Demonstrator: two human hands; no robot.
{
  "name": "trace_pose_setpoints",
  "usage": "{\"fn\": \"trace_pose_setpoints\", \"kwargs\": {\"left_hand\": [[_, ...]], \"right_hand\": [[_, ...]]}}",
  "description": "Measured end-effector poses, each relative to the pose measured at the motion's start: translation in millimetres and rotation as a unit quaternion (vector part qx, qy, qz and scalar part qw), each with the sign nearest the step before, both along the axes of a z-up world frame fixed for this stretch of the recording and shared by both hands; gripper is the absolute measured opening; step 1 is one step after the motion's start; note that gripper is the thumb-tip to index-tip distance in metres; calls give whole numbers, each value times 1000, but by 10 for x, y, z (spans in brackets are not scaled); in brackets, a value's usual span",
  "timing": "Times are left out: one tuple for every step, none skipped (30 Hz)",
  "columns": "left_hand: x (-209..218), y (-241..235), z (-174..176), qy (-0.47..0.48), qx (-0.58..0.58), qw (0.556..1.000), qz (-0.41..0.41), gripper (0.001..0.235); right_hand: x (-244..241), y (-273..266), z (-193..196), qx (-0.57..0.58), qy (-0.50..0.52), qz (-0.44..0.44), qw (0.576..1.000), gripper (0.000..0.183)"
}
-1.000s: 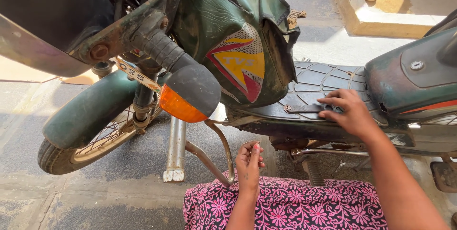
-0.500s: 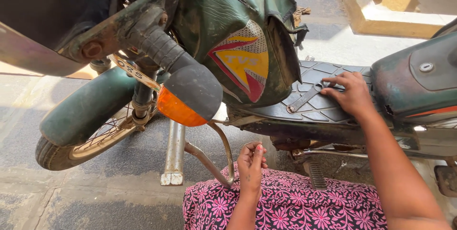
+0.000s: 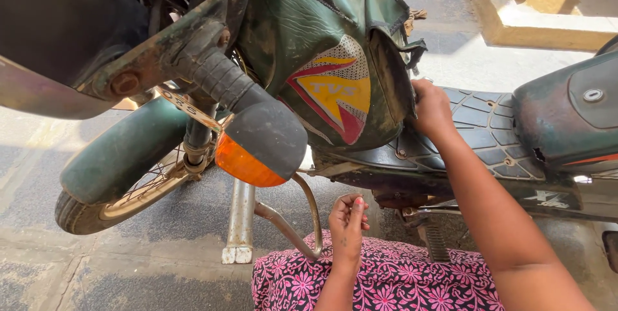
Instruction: The person uses a wrench to loosen and remove a bolt from the motorcycle seat area. They then use their hands to adjust and reposition the seat and surrounding parts.
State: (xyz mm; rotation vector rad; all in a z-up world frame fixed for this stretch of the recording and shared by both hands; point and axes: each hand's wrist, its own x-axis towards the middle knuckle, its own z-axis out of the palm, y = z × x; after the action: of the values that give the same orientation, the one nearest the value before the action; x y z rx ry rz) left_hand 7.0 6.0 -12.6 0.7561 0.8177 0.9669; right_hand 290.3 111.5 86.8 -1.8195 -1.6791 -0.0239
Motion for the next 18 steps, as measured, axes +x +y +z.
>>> {"fn": "trace_pose_setpoints", "kwargs": {"left_hand": [[-8,-10,16,3,-2,1000,-3,24],[-14,-14,20,3,-3,1000,-1,24],[-20,-20,26,3,-5,1000,-2,24],[-24,-30,35,3,-6,1000,-3,25],[-26,-30,27,3,-5,1000,-6,25],[-28,-33,21,10,-7,1000,-6,25],[-23,-36,18,16,-9,1000,-5,25],[-10,-34,22,14,-8,1000,-6,25],[-15,-38,21,13,-5,1000,-5,25],[-23,-44,21,13,-3,1000,-4,25],[-26,-50,36,12,-2,1000,-4,25],[-30,-57,52,11,-6,1000,-1,25],[-32,-58,70,11,-9,1000,1,25],[-45,-67,73,10,-7,1000,0,25],[-56,-70,78,11,-7,1000,1,25],[-71,-70,83,12,-6,1000,2,25],[-82,-74,95,10,-4,1000,2,25],[-96,-74,104,11,-5,1000,2,25]], "right_hand": [[-75,-40,55,8,31,-100,994,34],[-89,-63,69,7,31,-99,995,34],[-98,-102,83,-46,-6,-152,987,28],[-105,-144,101,-98,-43,-205,973,23],[-153,-166,110,-97,-43,-207,973,23],[-202,-191,121,-103,-84,-189,973,39],[-248,-209,140,-110,-125,-169,971,56],[-283,-215,154,-108,-127,-170,971,56],[-337,-217,155,-87,-127,-153,976,51],[-393,-220,157,-66,-126,-135,981,47],[-410,-218,196,-65,-127,-135,981,47],[-428,-217,237,-83,-116,-143,979,51],[-443,-214,281,-100,-105,-152,978,56],[-423,-206,251,-98,-106,-153,978,56],[-402,-191,224,-108,-109,-180,972,54],[-383,-174,198,-117,-111,-207,965,53],[-426,-195,252,-115,-112,-207,965,53],[-472,-212,304,-122,-93,-227,962,58]]}}
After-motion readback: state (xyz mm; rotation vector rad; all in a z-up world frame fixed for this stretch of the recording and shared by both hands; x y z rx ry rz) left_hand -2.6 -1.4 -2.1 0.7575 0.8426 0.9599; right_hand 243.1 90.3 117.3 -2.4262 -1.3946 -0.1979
